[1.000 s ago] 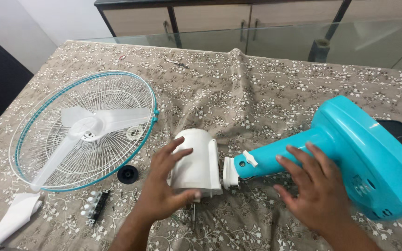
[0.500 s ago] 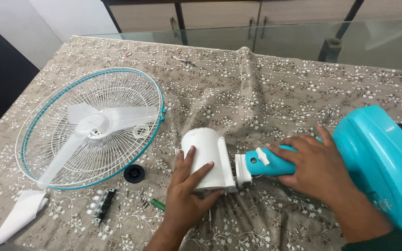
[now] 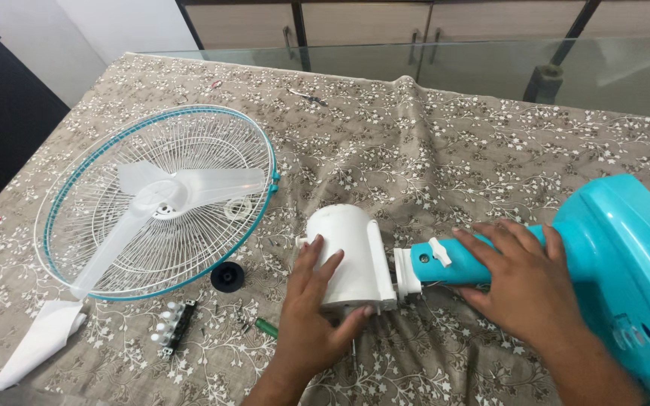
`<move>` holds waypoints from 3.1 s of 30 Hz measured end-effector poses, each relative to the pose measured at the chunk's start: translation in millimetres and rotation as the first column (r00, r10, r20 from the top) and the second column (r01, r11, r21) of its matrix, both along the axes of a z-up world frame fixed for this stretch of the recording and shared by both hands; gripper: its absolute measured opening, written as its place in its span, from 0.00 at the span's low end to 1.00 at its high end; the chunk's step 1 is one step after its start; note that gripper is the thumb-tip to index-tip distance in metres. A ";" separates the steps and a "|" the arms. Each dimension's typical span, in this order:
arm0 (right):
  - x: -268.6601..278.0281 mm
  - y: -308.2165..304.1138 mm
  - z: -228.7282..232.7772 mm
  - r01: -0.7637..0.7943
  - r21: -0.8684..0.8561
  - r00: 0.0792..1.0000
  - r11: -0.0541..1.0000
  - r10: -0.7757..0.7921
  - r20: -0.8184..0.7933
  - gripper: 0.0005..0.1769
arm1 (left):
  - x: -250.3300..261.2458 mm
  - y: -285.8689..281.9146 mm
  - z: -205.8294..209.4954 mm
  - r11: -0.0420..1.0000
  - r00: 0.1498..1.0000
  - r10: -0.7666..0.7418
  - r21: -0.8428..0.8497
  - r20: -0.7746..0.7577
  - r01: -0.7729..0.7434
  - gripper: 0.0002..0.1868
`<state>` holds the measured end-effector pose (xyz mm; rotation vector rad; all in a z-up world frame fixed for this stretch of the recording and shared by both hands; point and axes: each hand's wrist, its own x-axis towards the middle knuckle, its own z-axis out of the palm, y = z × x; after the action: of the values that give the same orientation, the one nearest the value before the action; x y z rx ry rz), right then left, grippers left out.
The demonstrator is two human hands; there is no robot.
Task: The person uses a screwdriver to tighten screws on the motor housing of a disassembled electric fan. The fan cage and blades remain separate on the table while the person adjusts the motor assembly.
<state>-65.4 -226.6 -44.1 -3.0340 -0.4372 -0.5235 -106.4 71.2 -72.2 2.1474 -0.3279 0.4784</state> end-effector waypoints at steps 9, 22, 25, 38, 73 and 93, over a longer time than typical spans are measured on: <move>-23.0 24.9 20.8 -0.237 0.331 0.969 0.913 0.198 0.147 0.38 | -30.3 90.3 -24.5 0.956 0.938 0.263 0.191 -0.226 -0.222 0.12; -64.4 91.1 -26.5 -0.469 0.561 0.706 0.683 0.671 -0.227 0.17 | -46.7 99.1 -7.2 0.864 0.988 0.064 0.487 0.143 -0.127 0.06; -74.3 85.4 -31.8 -0.297 0.665 0.715 0.685 0.621 -0.320 0.26 | -51.8 92.2 8.4 0.881 0.985 -0.053 0.472 0.164 -0.031 0.06; -71.9 19.0 -23.3 -0.163 0.670 0.865 0.724 0.432 -0.257 0.17 | -34.8 -50.1 43.6 0.942 0.916 -0.302 0.227 0.263 0.245 0.18; 22.9 41.7 14.2 -0.301 0.701 0.952 0.647 0.246 0.182 0.36 | 6.7 -133.2 -84.7 -0.207 0.598 -0.801 -0.919 -0.038 -0.336 0.02; 25.4 38.2 17.5 -0.330 0.656 0.938 0.678 0.311 0.151 0.34 | 6.8 -129.7 -73.2 -0.146 0.556 -0.830 -0.946 -0.042 -0.290 0.25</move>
<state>-40.0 -188.4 -26.5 -2.1841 -0.6064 -0.5460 -99.6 -58.5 -145.5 0.3627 0.0375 -0.5307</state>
